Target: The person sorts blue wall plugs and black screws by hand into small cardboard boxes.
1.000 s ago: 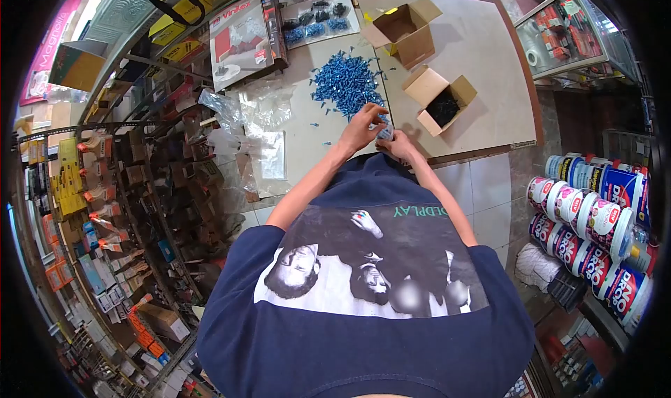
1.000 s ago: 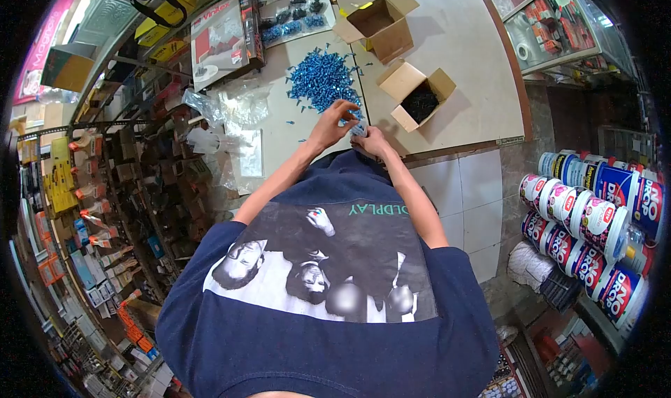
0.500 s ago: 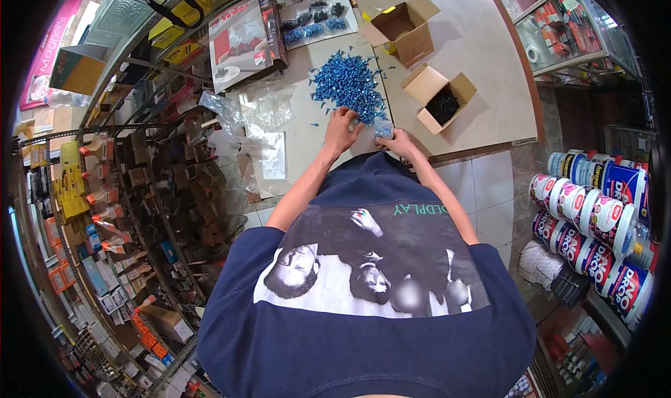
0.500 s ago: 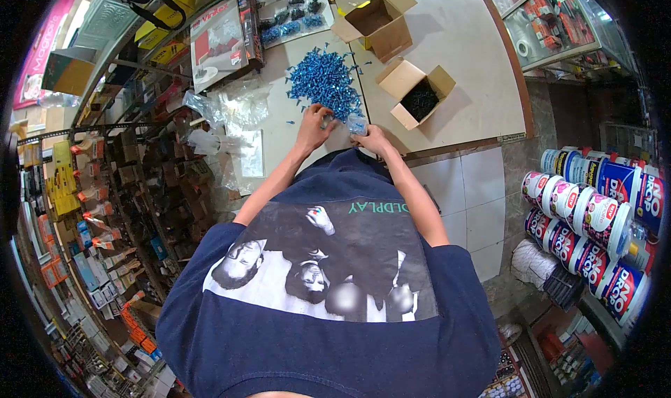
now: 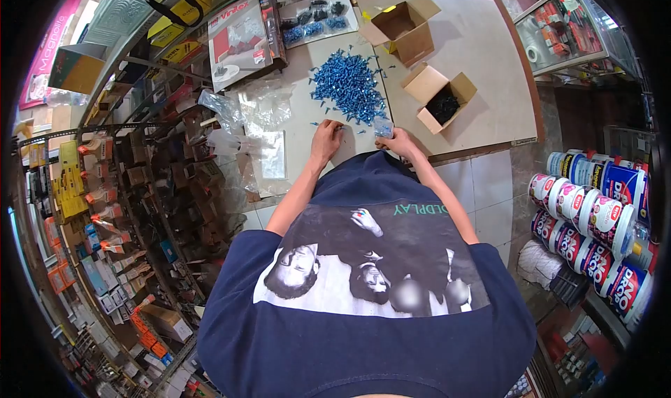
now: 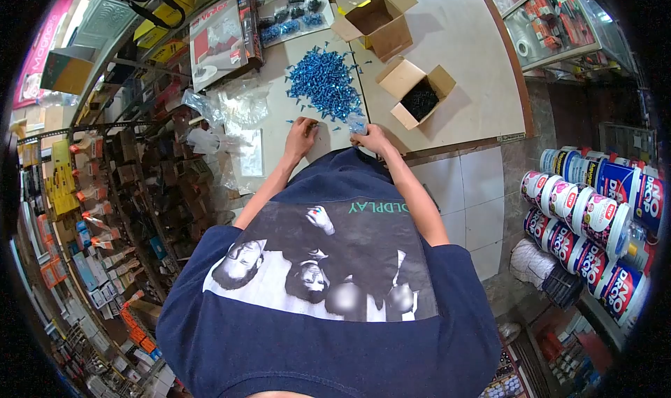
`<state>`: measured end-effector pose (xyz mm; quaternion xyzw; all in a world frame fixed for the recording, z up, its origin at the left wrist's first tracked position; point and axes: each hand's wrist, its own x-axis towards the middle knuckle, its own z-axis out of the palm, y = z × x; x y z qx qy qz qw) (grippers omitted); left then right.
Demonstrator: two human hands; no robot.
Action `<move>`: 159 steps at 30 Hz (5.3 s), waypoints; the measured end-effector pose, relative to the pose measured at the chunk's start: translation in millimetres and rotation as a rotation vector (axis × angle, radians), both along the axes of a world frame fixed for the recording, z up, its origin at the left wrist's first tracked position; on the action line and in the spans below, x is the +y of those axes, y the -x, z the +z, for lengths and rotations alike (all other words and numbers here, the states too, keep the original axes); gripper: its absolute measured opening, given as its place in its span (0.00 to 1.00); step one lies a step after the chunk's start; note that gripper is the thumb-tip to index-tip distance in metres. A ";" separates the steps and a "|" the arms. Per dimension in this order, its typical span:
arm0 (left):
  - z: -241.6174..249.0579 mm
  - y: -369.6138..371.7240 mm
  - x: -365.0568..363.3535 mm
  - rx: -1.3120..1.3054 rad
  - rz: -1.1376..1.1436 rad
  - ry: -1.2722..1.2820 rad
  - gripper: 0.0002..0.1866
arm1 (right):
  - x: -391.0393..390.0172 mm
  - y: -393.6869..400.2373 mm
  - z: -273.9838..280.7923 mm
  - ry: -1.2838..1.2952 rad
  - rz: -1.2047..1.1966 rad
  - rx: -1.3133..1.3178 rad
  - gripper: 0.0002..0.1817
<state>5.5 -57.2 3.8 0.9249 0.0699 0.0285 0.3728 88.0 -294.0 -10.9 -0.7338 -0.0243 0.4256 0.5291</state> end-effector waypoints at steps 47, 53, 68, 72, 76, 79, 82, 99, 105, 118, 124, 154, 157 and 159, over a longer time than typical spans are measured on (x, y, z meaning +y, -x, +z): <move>-7.6 -23.6 1.7 0.094 -0.280 -0.536 0.51 | 0.2 -0.5 -10.3 -0.024 -0.046 0.056 0.10; -7.6 -41.5 -4.7 0.099 -0.147 -0.556 0.43 | -1.0 -1.3 -16.5 -0.036 -0.014 0.023 0.10; -8.3 -18.7 21.1 -0.034 -0.037 -0.249 0.12 | -0.2 -2.7 -12.9 -0.031 -0.017 0.039 0.10; -4.6 -13.1 25.6 -0.096 -0.038 -0.215 0.08 | 0.5 -3.5 -7.7 -0.006 -0.015 0.043 0.10; -2.0 -9.4 25.3 -0.091 -0.007 -0.132 0.07 | 1.4 -3.0 -3.6 -0.010 -0.023 0.063 0.10; 5.1 -10.5 22.7 -0.043 0.059 -0.061 0.08 | 1.0 -3.3 1.8 -0.001 -0.002 0.049 0.09; 11.5 -13.3 19.1 -0.122 0.063 -0.083 0.08 | 1.5 -3.2 0.9 -0.006 -0.002 0.039 0.09; 62.0 -56.3 -72.6 -0.064 -0.371 0.310 0.13 | -3.6 0.6 -24.3 -0.080 -0.081 0.049 0.09; 62.7 -53.9 -70.1 -0.055 -0.393 0.242 0.12 | -2.2 1.3 -28.0 -0.082 -0.081 0.042 0.10; 59.3 -53.9 -72.6 -0.087 -0.483 0.108 0.20 | -5.0 0.6 -5.0 0.099 0.019 -0.165 0.11; 53.9 -54.1 -59.0 -0.216 -0.286 0.084 0.20 | -0.3 0.6 -34.9 -0.034 -0.073 0.002 0.11; 12.7 -18.3 9.9 -0.187 0.076 -0.103 0.11 | -0.8 -2.9 -3.7 -0.017 0.003 0.037 0.09; 21.7 -30.5 -4.7 -0.212 0.057 -0.004 0.12 | -0.6 -2.9 -6.8 -0.028 -0.006 0.047 0.09; 29.3 -36.3 -11.7 -0.204 0.039 -0.024 0.15 | -0.9 -2.7 -10.1 -0.030 -0.013 0.043 0.09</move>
